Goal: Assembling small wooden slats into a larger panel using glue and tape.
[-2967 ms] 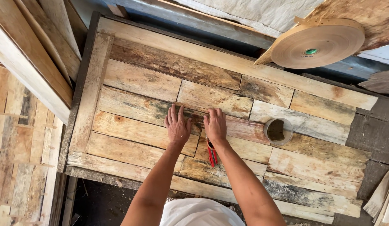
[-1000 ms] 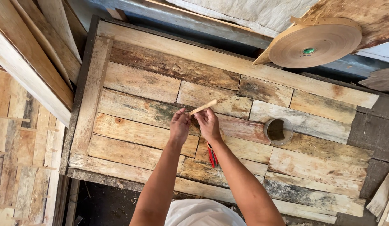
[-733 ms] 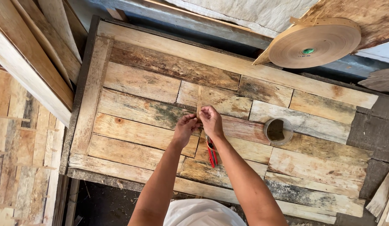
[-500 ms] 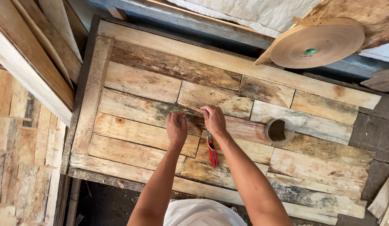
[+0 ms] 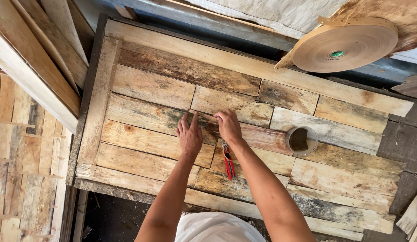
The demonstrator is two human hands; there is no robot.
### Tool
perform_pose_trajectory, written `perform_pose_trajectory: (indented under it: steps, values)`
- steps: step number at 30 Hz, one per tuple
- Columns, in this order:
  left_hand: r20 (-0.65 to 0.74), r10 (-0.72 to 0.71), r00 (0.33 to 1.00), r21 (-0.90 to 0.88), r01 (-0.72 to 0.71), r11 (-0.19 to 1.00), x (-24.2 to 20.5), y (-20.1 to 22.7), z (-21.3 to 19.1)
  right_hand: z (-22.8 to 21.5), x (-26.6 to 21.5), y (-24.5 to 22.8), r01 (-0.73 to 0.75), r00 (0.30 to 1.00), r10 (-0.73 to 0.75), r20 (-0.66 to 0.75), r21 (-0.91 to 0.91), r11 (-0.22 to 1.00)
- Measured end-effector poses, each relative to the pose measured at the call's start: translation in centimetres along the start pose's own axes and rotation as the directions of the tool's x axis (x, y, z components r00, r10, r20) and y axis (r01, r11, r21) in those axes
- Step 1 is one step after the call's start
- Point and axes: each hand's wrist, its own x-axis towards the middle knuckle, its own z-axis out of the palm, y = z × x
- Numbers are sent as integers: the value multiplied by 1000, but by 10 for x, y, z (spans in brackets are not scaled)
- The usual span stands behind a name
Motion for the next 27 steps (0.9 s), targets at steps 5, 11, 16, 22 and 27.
perform_pose_trajectory:
  steps: [5, 11, 16, 22, 27]
  values:
    - [28, -2, 1000, 20, 2, 1000, 3, 2, -3, 9, 0, 18, 73, 996, -73, -42, -14, 997]
    - [54, -11, 998, 56, 8, 998, 6, 0, -1, 18, -2, 48, 34, 985, -43, -166, -58, 998]
    - [40, -1, 999, 51, -1, 999, 4, -1, 2, 0, -15, 46, -10, 988, -6, -154, -101, 995]
    - [37, -10, 999, 49, 8, 999, 4, -1, 1, 2, -20, 46, 69, 989, -87, -119, -150, 986]
    - [20, 5, 1000, 54, -6, 999, 3, -2, 3, 0, -17, 43, 19, 996, -32, -84, -150, 989]
